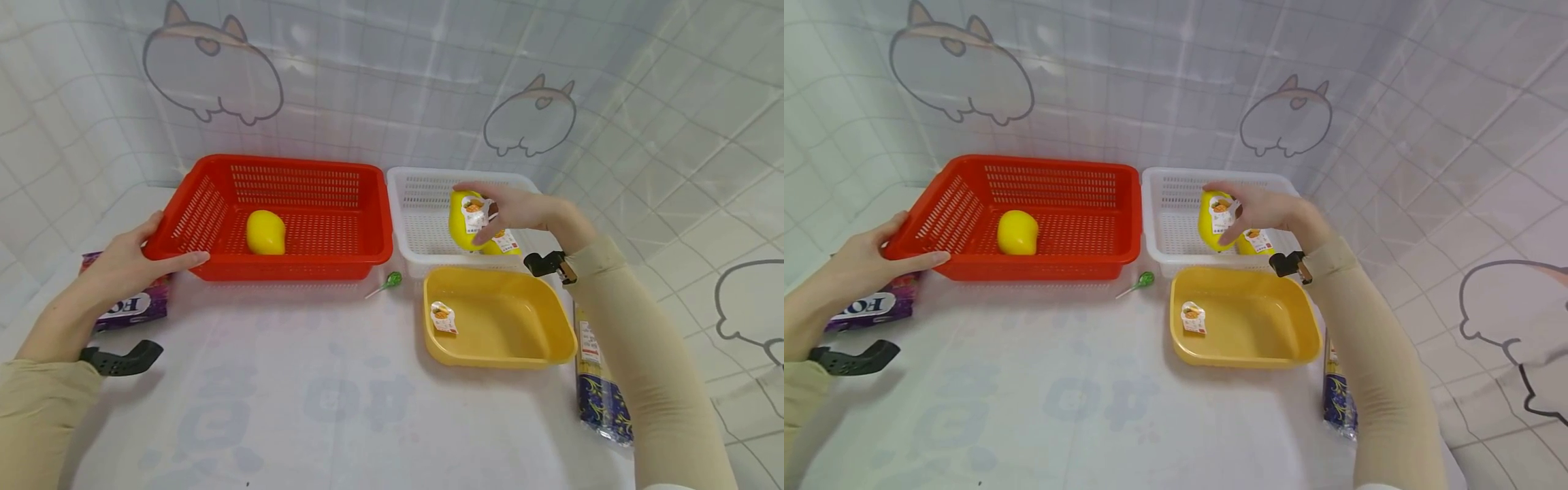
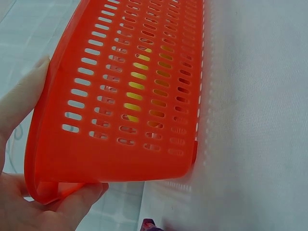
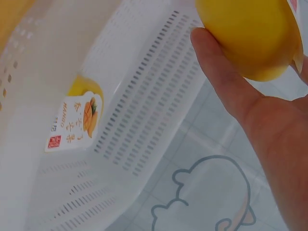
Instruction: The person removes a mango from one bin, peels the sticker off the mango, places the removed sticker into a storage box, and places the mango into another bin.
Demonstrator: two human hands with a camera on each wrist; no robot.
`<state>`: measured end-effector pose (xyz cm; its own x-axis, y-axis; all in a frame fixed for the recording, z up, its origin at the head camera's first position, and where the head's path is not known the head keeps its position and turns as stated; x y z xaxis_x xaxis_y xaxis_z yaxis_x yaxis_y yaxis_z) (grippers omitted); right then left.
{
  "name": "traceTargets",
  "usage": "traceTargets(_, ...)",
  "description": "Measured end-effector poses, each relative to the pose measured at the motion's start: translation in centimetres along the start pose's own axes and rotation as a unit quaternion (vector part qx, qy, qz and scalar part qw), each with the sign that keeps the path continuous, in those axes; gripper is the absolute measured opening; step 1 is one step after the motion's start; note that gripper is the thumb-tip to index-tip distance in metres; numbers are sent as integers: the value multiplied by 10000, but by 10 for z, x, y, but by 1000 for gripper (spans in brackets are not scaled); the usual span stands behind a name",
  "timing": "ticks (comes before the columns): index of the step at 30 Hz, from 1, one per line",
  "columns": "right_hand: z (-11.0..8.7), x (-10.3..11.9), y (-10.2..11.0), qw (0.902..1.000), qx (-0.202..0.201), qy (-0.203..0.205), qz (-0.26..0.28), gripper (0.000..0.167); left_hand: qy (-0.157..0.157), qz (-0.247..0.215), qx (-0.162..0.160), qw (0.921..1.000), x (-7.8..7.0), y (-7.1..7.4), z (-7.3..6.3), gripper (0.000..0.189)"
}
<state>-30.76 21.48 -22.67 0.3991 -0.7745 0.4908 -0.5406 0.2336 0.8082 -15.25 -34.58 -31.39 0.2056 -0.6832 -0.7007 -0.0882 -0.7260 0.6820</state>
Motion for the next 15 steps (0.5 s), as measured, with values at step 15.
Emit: traceTargets(15, -21, 8, -17, 9991, -415, 73, 100, 101, 2, 40, 75, 10000, 1, 2, 0, 117)
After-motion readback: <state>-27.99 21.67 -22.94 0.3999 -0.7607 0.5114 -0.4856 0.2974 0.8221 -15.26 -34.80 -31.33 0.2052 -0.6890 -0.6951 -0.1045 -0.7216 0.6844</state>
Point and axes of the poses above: each hand's wrist, its own z-axis towards the middle knuckle, its own y-axis out of the back of the hand, x = y × z, the point moved 2 cm from there along z, towards the middle knuckle, and after that the axes turned 7 degrees about -z, right-handed, at the moved point
